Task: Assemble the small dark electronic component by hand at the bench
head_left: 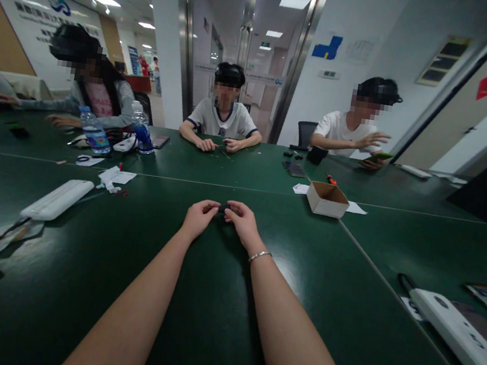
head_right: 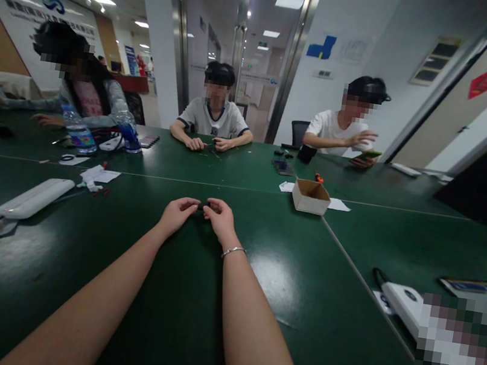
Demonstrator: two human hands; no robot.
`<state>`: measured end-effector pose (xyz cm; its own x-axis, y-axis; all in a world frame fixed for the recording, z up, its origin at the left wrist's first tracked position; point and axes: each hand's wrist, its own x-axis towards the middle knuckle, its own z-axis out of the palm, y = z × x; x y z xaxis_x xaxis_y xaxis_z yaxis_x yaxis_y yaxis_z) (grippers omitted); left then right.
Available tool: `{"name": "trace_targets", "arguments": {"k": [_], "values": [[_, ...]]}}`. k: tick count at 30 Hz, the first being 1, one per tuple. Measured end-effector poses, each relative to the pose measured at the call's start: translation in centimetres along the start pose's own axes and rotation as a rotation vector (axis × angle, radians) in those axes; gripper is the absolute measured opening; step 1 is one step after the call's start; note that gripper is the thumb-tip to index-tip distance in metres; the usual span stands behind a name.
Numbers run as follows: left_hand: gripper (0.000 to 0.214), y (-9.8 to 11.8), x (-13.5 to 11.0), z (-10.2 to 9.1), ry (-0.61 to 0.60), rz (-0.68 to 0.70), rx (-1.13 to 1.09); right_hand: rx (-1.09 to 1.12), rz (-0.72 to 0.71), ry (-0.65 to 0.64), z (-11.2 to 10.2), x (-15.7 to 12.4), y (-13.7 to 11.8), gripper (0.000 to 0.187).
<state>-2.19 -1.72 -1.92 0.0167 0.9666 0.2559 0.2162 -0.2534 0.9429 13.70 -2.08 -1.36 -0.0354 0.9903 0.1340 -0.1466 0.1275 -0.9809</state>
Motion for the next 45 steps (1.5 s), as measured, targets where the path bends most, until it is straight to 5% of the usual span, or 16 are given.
{"name": "trace_targets", "arguments": {"k": [10, 23, 45], "values": [[0.038, 0.7, -0.2, -0.4, 0.016, -0.071, -0.202, 0.143, 0.075, -0.042, -0.2, 0.1, 0.1, 0.026], [0.030, 1.1, -0.4, 0.1, -0.027, 0.070, -0.053, 0.227, 0.096, 0.015, -0.4, 0.3, 0.1, 0.022], [0.039, 1.5, -0.4, 0.1, 0.043, -0.078, -0.097, 0.157, 0.042, -0.058, -0.2, 0.0, -0.2, 0.027]]}}
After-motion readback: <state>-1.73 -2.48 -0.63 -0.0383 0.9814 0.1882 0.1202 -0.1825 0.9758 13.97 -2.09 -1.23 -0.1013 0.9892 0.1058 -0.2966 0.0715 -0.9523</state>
